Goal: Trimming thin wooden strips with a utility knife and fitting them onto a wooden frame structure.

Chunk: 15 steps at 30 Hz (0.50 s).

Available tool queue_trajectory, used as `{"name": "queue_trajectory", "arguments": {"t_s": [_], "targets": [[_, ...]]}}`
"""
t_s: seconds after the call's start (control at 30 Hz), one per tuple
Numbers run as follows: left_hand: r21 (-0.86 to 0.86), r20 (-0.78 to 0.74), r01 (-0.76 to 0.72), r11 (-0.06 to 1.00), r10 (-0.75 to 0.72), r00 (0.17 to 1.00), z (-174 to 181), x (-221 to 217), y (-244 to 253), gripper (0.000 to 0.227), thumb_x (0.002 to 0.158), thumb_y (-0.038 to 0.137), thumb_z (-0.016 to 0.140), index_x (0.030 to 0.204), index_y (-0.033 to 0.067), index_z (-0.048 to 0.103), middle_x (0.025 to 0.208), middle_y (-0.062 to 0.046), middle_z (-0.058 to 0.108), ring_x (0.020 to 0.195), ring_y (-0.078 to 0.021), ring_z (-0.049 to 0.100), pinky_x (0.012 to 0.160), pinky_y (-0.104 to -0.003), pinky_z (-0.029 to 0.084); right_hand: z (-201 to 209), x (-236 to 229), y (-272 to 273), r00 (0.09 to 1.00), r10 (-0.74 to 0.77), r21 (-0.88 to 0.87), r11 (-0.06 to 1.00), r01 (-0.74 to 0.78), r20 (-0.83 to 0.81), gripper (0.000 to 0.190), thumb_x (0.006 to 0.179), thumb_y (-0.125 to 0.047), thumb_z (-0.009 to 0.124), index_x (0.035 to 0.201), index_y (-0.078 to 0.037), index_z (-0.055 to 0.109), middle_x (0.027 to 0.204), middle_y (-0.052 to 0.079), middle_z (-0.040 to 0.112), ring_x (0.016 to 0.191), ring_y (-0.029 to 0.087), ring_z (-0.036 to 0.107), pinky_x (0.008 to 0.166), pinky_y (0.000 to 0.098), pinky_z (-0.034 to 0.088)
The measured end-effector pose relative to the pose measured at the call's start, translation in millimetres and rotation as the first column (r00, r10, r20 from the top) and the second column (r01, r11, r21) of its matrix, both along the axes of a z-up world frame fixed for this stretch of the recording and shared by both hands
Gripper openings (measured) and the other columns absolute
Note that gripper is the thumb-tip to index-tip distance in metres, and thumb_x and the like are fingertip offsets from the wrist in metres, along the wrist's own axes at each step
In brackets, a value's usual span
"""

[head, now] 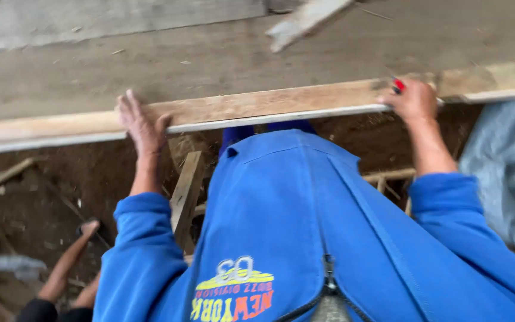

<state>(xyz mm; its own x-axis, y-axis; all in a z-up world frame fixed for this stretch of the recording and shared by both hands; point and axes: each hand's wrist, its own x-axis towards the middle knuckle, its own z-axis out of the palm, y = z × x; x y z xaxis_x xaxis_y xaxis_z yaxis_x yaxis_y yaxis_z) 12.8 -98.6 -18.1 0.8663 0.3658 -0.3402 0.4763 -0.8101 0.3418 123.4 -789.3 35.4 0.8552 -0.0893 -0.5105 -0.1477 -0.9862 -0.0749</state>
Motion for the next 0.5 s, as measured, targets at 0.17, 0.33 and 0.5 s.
{"name": "queue_trajectory", "arguments": {"t_s": [0.17, 0.33, 0.5], "targets": [[0.06, 0.054, -0.119, 0.991, 0.116, 0.992, -22, -22, 8, 0.141, 0.081, 0.07, 0.091, 0.163, -0.0049, 0.005, 0.17, -0.032, 0.015, 0.159, -0.049, 0.012, 0.13, -0.057, 0.008, -55, -22, -60, 0.983, -0.164, 0.043, 0.986, 0.161, 0.079, 0.056, 0.09, -0.06, 0.096, 0.089, -0.012, 0.065, 0.076, 0.002, 0.057, 0.067, 0.02, 0.046, 0.059, 0.0443, 0.041], [0.15, -0.208, -0.073, 0.986, 0.104, 0.972, 17, -12, -8, 0.13, 0.088, 0.091, 0.047, 0.164, -0.0021, -0.001, 0.173, -0.023, -0.003, 0.161, -0.0374, -0.004, 0.131, -0.055, -0.001, -52, -24, -61, 0.939, -0.247, -0.104, 0.955, 0.278, 0.238, 0.067, 0.077, -0.064, 0.107, 0.097, -0.012, 0.07, 0.093, 0.011, 0.069, 0.076, 0.031, 0.061, 0.069, 0.0461, 0.05], [0.169, -0.401, -0.05, 0.984, 0.116, 0.909, 50, 6, -10, 0.131, 0.087, 0.095, 0.039, 0.163, 0.0013, -0.011, 0.174, -0.015, -0.013, 0.161, -0.0306, -0.012, 0.124, -0.069, -0.007, -30, -21, -45, 0.887, -0.384, -0.166, 0.887, 0.431, 0.256, 0.094, 0.067, -0.061, 0.111, 0.128, -0.008, 0.063, 0.125, 0.023, 0.055, 0.104, 0.043, 0.064, 0.082, 0.0543, 0.053]]}}
